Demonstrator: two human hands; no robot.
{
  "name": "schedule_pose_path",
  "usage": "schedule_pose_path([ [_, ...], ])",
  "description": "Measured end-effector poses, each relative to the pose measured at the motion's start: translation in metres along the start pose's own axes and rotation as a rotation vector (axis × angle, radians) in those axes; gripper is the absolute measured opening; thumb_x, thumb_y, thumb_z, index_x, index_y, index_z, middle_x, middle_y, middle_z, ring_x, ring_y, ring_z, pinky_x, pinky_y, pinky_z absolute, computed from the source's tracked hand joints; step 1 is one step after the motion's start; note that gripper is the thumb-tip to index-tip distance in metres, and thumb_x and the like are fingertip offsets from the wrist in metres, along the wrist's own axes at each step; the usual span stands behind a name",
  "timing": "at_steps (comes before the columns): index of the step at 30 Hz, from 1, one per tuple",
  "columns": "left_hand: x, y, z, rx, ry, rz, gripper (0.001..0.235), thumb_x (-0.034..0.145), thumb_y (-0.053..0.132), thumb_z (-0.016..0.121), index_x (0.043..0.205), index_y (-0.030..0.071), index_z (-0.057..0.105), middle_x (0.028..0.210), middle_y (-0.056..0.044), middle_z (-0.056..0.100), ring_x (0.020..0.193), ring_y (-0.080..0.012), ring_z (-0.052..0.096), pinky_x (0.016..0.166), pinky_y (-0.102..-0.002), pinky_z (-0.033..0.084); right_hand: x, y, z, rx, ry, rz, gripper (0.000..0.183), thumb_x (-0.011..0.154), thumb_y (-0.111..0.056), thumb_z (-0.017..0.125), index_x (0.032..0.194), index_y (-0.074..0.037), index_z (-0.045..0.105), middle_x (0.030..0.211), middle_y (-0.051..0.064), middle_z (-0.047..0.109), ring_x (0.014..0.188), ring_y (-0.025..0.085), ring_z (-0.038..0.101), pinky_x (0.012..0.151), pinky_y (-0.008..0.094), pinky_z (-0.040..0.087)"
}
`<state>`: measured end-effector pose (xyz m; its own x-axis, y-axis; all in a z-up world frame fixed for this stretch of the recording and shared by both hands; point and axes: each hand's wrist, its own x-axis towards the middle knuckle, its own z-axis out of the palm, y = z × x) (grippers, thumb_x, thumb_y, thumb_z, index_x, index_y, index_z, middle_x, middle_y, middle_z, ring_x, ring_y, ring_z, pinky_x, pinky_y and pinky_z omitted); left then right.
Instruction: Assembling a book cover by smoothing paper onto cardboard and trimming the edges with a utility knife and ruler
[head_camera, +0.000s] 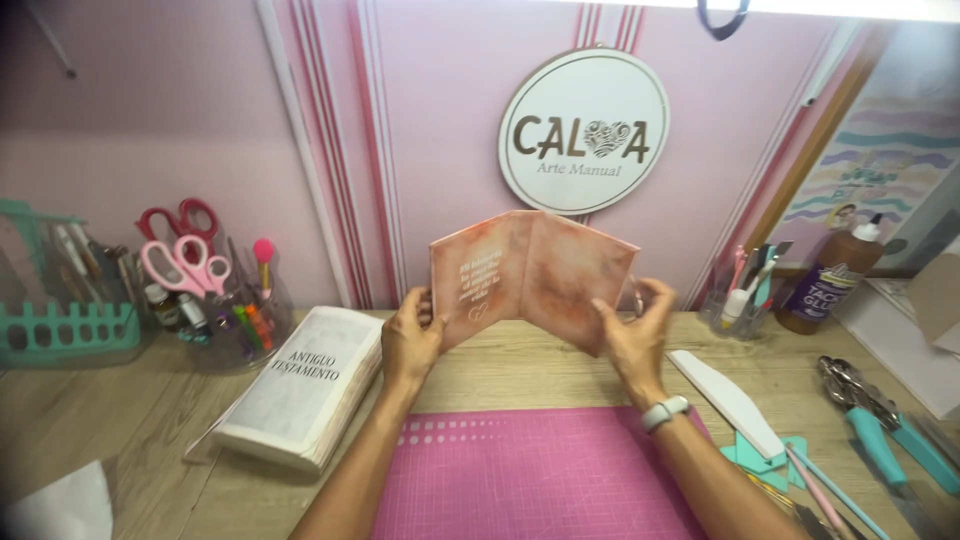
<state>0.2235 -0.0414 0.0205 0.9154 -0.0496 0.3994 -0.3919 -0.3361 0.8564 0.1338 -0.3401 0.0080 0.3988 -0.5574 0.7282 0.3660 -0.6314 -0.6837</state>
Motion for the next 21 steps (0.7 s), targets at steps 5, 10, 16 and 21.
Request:
schedule_pose_path([
  [5,-0.032,0.024,-0.045,-0.036,-0.006,0.056,0.062,0.082,0.003,0.079,0.140,0.007,0.056,0.126,-0.028,0.069,0.117,-0.0459,0.067,0.097,-0.054,0.057,-0.025,-0.121,-0.055,-0.033,-0.031,-0.219,0.036,0.089,-0.011,0.083,0.113,-0.004,0.057,0.115,0.014,0.057,0.117,0.032,0.054,0.111,0.042,0.036],
  [10,-0.057,0.015,-0.094,0.080,-0.018,0.054,0.039,0.087,0.009,0.077,0.126,0.011,0.069,0.114,-0.020,0.077,0.110,-0.0401,0.072,0.094,-0.052,0.058,-0.091,-0.234,-0.104,0.079,-0.245,-0.046,0.010,0.094,-0.008,0.074,0.101,-0.002,0.070,0.099,0.012,0.071,0.105,0.028,0.068,0.106,0.039,0.046],
  [16,-0.117,0.011,-0.128,0.290,-0.036,0.038,0.031,0.089,0.021,0.077,0.120,0.022,0.072,0.108,-0.006,0.080,0.106,-0.0266,0.075,0.093,-0.042,0.058,-0.147,-0.318,-0.150,0.108,-0.381,0.159,0.014,0.095,-0.011,0.069,0.104,-0.002,0.071,0.102,0.012,0.073,0.104,0.026,0.070,0.101,0.038,0.051],
  [21,-0.134,-0.004,-0.130,0.332,-0.097,0.033,0.029,0.087,0.026,0.079,0.115,0.022,0.076,0.107,-0.002,0.081,0.107,-0.0220,0.076,0.096,-0.039,0.058,-0.077,-0.439,-0.175,0.185,-0.495,0.221,0.018,0.096,-0.014,0.065,0.107,-0.001,0.071,0.105,0.012,0.075,0.103,0.025,0.073,0.096,0.036,0.056],
])
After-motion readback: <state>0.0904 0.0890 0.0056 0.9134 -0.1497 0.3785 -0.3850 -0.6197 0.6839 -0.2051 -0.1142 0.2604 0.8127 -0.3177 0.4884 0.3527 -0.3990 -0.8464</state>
